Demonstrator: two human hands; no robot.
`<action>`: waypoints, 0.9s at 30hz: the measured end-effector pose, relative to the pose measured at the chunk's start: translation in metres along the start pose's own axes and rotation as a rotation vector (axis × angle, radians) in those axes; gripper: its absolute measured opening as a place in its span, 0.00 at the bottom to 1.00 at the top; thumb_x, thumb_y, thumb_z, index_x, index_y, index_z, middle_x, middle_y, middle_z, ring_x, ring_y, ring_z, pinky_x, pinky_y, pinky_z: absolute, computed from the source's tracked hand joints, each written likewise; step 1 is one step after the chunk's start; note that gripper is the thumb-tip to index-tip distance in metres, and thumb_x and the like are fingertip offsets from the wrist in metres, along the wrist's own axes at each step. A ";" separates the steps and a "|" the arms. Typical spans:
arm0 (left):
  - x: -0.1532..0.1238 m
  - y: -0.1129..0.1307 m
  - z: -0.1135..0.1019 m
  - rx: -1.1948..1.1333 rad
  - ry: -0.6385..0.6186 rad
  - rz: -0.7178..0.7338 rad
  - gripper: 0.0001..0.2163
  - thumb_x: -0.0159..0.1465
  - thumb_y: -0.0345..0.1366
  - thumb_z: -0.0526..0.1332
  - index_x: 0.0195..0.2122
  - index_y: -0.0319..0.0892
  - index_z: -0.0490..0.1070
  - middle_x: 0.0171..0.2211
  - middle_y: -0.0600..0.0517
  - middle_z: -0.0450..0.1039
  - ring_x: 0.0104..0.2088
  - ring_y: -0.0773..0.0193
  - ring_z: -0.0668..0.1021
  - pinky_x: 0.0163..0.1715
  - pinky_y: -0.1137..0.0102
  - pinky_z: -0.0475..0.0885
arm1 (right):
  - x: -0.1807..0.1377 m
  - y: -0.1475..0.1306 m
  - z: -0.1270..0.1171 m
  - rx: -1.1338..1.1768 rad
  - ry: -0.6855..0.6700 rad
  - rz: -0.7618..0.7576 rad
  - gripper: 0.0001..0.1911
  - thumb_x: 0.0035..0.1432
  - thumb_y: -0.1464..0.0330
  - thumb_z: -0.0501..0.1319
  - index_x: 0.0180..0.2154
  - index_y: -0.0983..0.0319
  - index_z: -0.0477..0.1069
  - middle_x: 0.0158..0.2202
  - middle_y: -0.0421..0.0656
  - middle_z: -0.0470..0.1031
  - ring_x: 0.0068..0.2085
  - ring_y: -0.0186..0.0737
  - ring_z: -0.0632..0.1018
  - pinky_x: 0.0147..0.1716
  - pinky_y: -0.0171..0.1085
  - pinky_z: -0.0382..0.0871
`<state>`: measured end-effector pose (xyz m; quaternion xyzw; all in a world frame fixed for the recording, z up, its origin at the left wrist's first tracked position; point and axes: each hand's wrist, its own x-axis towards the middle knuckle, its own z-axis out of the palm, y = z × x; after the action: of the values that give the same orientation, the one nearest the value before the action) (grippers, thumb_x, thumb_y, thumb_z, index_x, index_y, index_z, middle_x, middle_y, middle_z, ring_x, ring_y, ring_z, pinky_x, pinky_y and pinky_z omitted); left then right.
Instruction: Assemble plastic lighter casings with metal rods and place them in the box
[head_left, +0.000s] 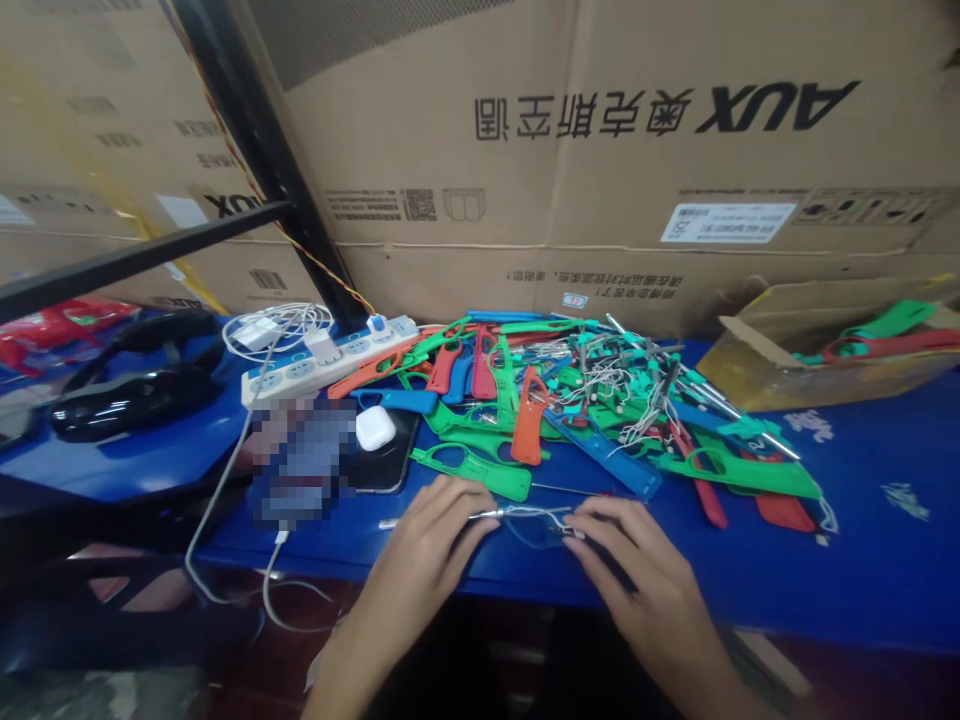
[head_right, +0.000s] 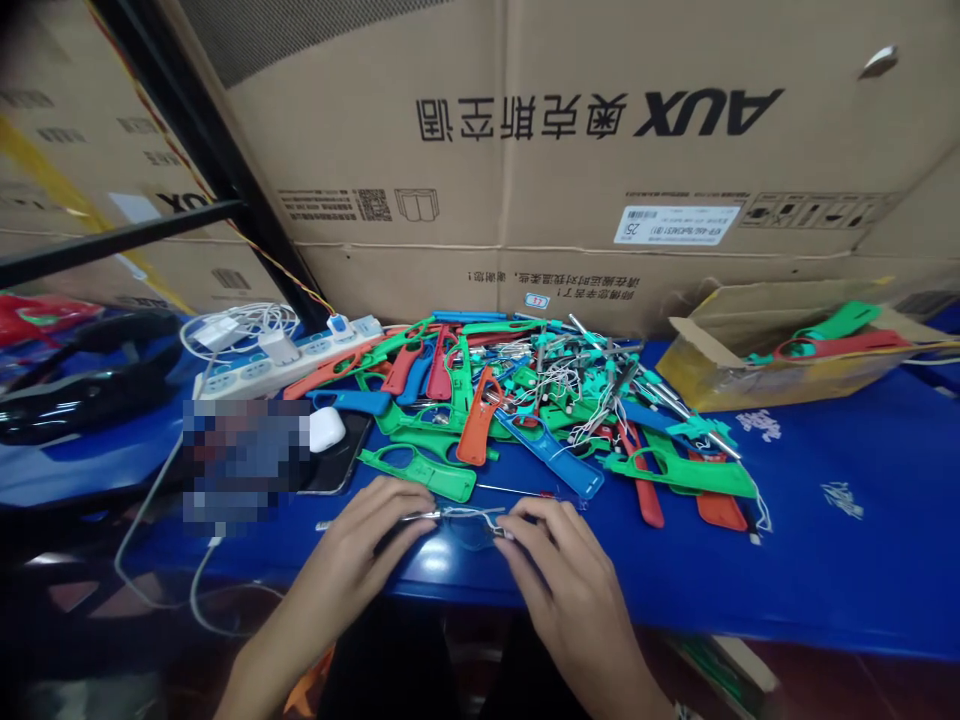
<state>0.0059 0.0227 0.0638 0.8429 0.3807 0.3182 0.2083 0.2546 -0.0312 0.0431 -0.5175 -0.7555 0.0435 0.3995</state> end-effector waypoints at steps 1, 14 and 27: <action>0.000 -0.001 0.002 0.029 0.009 0.017 0.05 0.74 0.33 0.59 0.46 0.44 0.75 0.45 0.48 0.78 0.46 0.57 0.79 0.47 0.62 0.75 | 0.000 0.001 0.000 -0.007 -0.016 0.000 0.08 0.69 0.68 0.62 0.47 0.56 0.78 0.45 0.45 0.80 0.45 0.45 0.81 0.46 0.42 0.75; 0.002 -0.001 0.003 0.076 -0.022 0.000 0.05 0.75 0.33 0.59 0.47 0.44 0.74 0.43 0.50 0.79 0.44 0.58 0.77 0.46 0.61 0.70 | -0.002 0.005 0.004 -0.048 -0.065 0.012 0.08 0.71 0.66 0.60 0.49 0.55 0.76 0.47 0.44 0.80 0.47 0.45 0.81 0.49 0.45 0.68; 0.003 -0.012 0.006 0.045 0.008 -0.036 0.02 0.70 0.35 0.66 0.42 0.47 0.79 0.41 0.54 0.79 0.41 0.60 0.78 0.44 0.63 0.66 | 0.003 0.003 -0.006 0.047 -0.181 0.069 0.10 0.74 0.66 0.55 0.46 0.53 0.76 0.46 0.40 0.81 0.48 0.41 0.81 0.48 0.41 0.72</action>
<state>0.0055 0.0318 0.0541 0.8390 0.4036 0.3094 0.1933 0.2607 -0.0296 0.0474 -0.5275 -0.7690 0.1215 0.3401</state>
